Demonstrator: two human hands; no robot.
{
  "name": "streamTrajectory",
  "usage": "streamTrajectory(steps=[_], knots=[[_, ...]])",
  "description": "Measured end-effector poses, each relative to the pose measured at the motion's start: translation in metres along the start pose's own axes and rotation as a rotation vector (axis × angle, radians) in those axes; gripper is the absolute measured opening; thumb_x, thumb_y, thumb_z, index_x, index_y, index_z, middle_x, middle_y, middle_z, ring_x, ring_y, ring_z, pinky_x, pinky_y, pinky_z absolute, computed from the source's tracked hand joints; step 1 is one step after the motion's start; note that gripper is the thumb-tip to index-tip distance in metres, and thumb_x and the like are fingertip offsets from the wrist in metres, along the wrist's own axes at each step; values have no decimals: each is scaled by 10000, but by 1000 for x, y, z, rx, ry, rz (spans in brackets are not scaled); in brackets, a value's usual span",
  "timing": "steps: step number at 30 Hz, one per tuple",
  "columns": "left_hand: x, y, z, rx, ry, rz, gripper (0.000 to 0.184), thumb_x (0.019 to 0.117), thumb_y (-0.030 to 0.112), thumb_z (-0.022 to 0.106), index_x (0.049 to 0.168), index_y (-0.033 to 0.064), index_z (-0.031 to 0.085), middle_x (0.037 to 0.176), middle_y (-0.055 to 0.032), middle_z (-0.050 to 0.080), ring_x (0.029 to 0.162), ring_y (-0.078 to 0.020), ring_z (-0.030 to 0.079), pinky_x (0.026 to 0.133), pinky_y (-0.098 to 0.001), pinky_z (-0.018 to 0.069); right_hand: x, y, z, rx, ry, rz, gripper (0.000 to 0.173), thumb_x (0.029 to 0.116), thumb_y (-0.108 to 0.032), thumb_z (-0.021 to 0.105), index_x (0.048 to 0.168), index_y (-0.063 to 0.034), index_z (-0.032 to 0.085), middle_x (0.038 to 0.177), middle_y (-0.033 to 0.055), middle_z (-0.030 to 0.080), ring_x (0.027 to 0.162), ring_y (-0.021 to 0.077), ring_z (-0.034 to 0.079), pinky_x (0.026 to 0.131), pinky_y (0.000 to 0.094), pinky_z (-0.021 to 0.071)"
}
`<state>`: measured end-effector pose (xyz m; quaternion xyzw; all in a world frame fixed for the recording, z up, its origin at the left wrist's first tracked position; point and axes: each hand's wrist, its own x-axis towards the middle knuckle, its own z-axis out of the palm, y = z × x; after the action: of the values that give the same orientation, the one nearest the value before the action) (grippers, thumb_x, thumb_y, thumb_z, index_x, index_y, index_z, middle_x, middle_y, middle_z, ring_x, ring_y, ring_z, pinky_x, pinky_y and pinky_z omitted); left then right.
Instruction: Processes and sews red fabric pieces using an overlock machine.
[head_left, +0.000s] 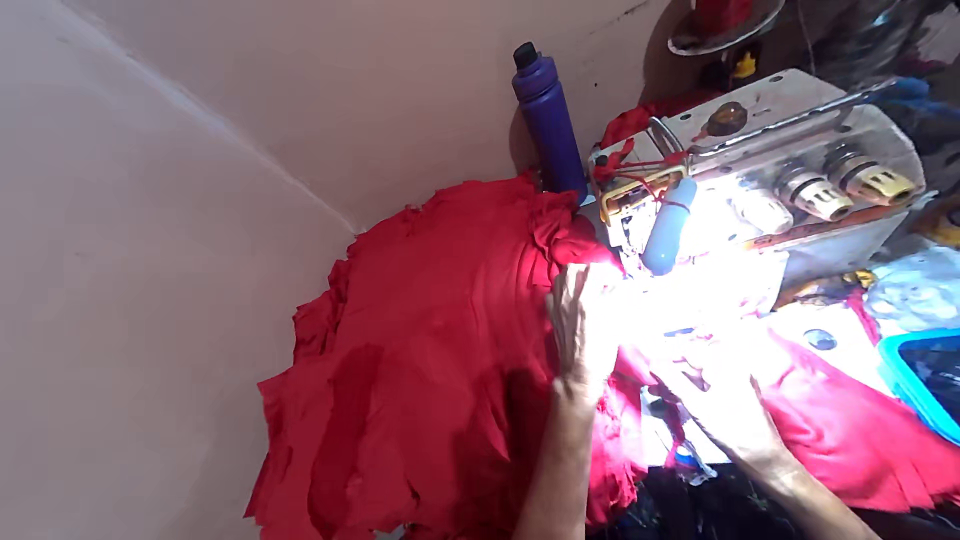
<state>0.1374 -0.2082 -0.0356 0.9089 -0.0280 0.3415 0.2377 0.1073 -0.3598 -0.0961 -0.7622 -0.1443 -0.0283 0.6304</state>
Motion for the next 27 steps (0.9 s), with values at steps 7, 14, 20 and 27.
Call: streamTrajectory(steps=[7,14,20,27], knots=[[-54,31,9,248,109,83,118,867,122,718,920,87,818,939,-104,763,927,-283,707,933,-444,504,-30,0,1,108,145,-101,234,938,-192,663,982,22,746,910,10,728,758,-72,650,691,104,552],[-44,31,18,140,61,-26,248,924,136,672,1139,57,768,1155,-107,742,1139,-278,677,1042,-433,490,-10,-8,2,195,226,-115,208,894,-74,665,1038,75,652,775,-51,697,651,-36,675,615,142,594],[-20,27,4,72,-179,-134,268,922,148,679,1152,22,734,1114,-166,724,1107,-319,664,1003,-498,482,12,-7,2,81,254,-212,222,953,-86,611,1068,71,718,829,18,722,647,-60,638,609,112,553],[34,-1,-2,80,-343,-213,333,988,188,663,1282,46,594,1136,-210,671,1055,-375,658,899,-544,523,30,-10,-3,-298,269,-205,270,947,-197,585,920,11,754,697,88,677,603,157,637,614,348,535]])
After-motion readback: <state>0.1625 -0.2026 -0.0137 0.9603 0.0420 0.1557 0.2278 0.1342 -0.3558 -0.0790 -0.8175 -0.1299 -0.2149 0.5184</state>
